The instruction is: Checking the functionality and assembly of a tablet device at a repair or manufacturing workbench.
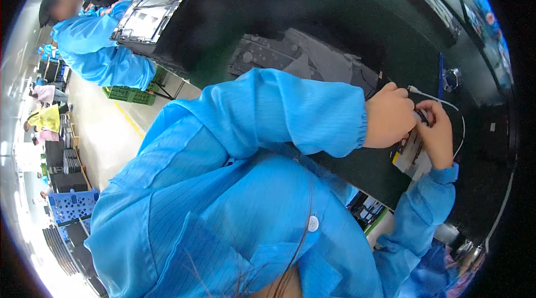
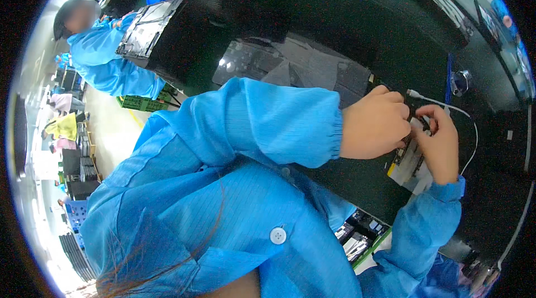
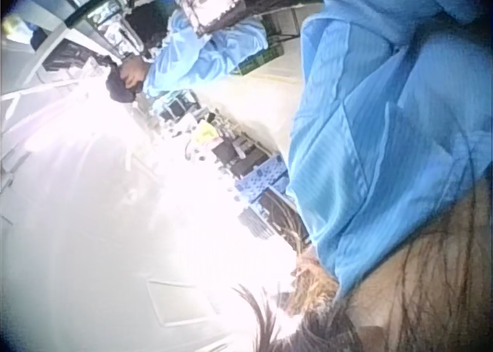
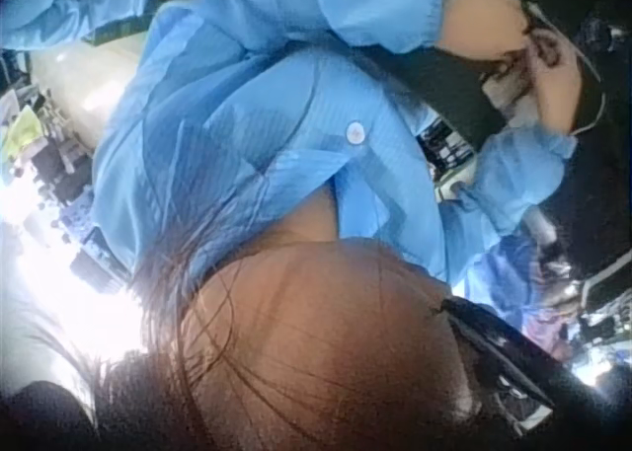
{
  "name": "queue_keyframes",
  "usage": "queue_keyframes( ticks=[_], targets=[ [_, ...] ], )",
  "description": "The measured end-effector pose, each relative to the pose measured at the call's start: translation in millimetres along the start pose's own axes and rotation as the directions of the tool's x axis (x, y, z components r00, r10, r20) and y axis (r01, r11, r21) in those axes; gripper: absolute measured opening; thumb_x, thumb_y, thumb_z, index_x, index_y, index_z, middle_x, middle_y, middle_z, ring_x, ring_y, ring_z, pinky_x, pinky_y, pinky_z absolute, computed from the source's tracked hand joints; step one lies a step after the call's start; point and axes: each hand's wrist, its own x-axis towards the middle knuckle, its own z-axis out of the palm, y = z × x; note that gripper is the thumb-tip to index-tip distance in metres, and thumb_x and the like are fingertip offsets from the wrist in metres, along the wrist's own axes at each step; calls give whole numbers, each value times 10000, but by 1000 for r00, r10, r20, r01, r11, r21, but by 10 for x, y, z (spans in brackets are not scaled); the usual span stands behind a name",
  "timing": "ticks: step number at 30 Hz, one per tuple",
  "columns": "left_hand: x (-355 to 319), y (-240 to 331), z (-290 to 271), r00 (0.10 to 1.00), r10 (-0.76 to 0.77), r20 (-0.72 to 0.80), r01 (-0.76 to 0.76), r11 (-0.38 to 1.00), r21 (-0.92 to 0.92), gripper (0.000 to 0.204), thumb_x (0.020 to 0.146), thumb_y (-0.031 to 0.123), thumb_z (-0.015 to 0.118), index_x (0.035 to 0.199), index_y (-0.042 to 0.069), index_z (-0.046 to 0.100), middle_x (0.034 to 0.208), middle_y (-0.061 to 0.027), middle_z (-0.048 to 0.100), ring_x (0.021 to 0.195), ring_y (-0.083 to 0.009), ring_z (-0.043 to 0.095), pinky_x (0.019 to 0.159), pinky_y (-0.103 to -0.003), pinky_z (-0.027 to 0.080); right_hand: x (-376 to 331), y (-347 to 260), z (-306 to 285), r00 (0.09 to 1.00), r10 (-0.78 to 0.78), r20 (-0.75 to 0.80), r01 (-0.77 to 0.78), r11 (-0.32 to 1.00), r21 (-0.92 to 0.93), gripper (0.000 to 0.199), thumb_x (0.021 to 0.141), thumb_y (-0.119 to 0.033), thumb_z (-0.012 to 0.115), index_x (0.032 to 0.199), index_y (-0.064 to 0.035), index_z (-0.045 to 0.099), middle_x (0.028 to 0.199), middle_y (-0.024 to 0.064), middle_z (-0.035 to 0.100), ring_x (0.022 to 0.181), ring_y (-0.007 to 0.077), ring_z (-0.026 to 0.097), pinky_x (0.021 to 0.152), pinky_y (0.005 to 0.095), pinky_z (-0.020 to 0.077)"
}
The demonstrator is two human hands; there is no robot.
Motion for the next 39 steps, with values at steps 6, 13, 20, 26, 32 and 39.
queue_keyframes(
  ticks=[6,13,20,26,32,39],
  targets=[
    [-114,-608,-577,974,110,-198,-57,965,256,362,688,362,653,957,128,590,1061,-90,514,1053,-298,434,850,-450,359,88,52,224,826,-496,-268,397,849,-349,212,705,-64,636,907,-47,575,856,101,524,841,249,505,731,328,400],
    [-285,-850,-608,964,-199,179,153,958,242,597,753,487,564,1135,36,483,977,-172,542,927,-334,528,812,-424,413,-46,86,21,998,-43,-50,60,908,414,152,785,-64,596,927,-10,610,807,21,587,686,77,515,628,207,421],
    [50,-563,-432,991,134,9,-134,989,60,423,667,322,668,953,28,563,908,-149,560,895,-293,549,766,-394,442,-74,325,-39,993,31,116,-97,778,620,199,800,-53,561,994,-4,569,749,31,577,623,85,529,568,204,426],
    [308,-89,-14,984,154,93,-152,988,-26,146,663,202,604,684,61,577,657,-113,582,684,-289,599,604,-400,468,-48,310,-13,989,16,149,-116,708,697,234,806,-75,566,1019,-43,474,735,23,578,601,92,546,531,189,421],
    [256,-111,82,988,148,51,-152,985,84,86,677,169,540,634,110,585,649,-92,579,666,-251,580,679,-367,409,-123,245,-49,984,101,143,-169,769,617,258,795,-110,594,1019,-42,485,762,19,583,612,90,551,521,188,414],
    [162,-167,79,991,115,62,-119,991,60,93,689,171,530,656,107,590,679,-84,578,698,-240,573,715,-369,390,-92,283,-92,979,106,175,-187,808,558,282,789,-138,603,1028,-30,501,783,21,580,611,84,542,514,197,407]
  ],
)
